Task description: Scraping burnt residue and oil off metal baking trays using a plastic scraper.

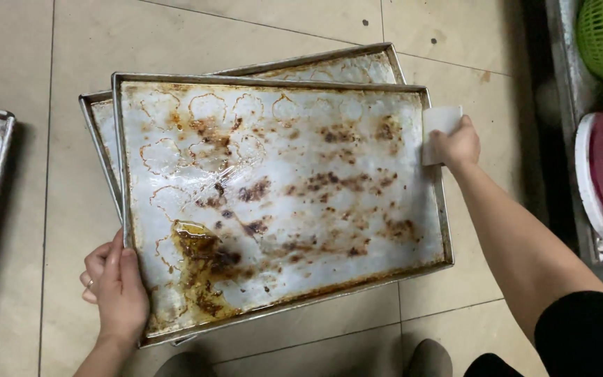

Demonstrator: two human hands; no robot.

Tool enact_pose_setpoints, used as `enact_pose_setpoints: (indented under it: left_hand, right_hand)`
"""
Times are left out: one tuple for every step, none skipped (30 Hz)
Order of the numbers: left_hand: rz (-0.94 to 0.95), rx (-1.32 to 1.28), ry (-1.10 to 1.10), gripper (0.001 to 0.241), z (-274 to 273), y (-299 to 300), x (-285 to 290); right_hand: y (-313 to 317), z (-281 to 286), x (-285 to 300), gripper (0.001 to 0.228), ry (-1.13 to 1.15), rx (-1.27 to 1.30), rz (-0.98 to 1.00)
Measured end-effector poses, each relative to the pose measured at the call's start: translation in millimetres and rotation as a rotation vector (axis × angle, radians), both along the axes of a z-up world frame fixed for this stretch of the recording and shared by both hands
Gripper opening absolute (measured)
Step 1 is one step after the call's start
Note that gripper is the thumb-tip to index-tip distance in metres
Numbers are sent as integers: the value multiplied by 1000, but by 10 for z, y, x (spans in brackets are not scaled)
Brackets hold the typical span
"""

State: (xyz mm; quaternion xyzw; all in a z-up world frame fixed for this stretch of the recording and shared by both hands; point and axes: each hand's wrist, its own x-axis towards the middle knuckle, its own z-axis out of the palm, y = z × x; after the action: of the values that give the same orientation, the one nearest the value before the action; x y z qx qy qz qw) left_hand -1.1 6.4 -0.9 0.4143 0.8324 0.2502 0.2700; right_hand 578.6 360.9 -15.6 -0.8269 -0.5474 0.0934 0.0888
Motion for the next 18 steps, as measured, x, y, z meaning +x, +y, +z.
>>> enact_pose_setpoints:
  left_hand:
    - [0,-37,-24,55,42,8,7]
    - [0,-38,-26,55,14,1,8]
    - [-8,-6,3,54,-12,-11,5]
    - [-12,30,32,53,-42,-20,4]
    - [-8,32,30,53,-38,-16,1]
    - [-2,24,17,54,-33,-7,4]
    - [5,16,4,54,-28,1,6]
    - [8,16,2,54,4,15,14]
    - [1,-6,-4,56,37,30,22]
    - [-13,-30,-11,57,74,55,32]
    - [-16,-32,-15,57,101,52,55]
    - [-8,-31,-25,57,123,57,61]
    - [0,-30,-35,56,144,57,61]
    - [8,-29,-35,56,73,34,47]
    - [8,33,-4,54,-1,10,33]
    - [6,92,25,53,-77,-23,26]
    - [10,90,23,53,-72,-18,36]
    - [21,87,1,53,-63,-16,39]
  right_hand:
    - [23,-14,29,51,19,33,54]
    - [87,-82,56,51,17,31,53]
    - [145,-148,80,48,33,75,87]
    - [229,-205,91,45,50,122,124]
    - [193,-105,-138,45,48,123,128]
    - [163,1,-365,48,161,74,134]
    - [130,105,-592,50,274,24,140]
    - [129,84,-750,50,272,24,144]
    - [127,63,-907,51,290,70,182]
    - [105,47,-1039,52,305,115,215]
    - [88,-17,-1090,52,301,114,212]
    - [108,-79,-1180,56,250,138,265]
    - [124,-143,-1276,61,200,162,318]
    - [82,-95,-1423,61,200,162,326]
    - [37,-51,-1570,61,256,160,333]
    - [-34,-12,-1698,61,310,154,336]
    - [-43,-27,-1839,61,309,151,340]
    - [-55,-50,-1991,62,273,113,352]
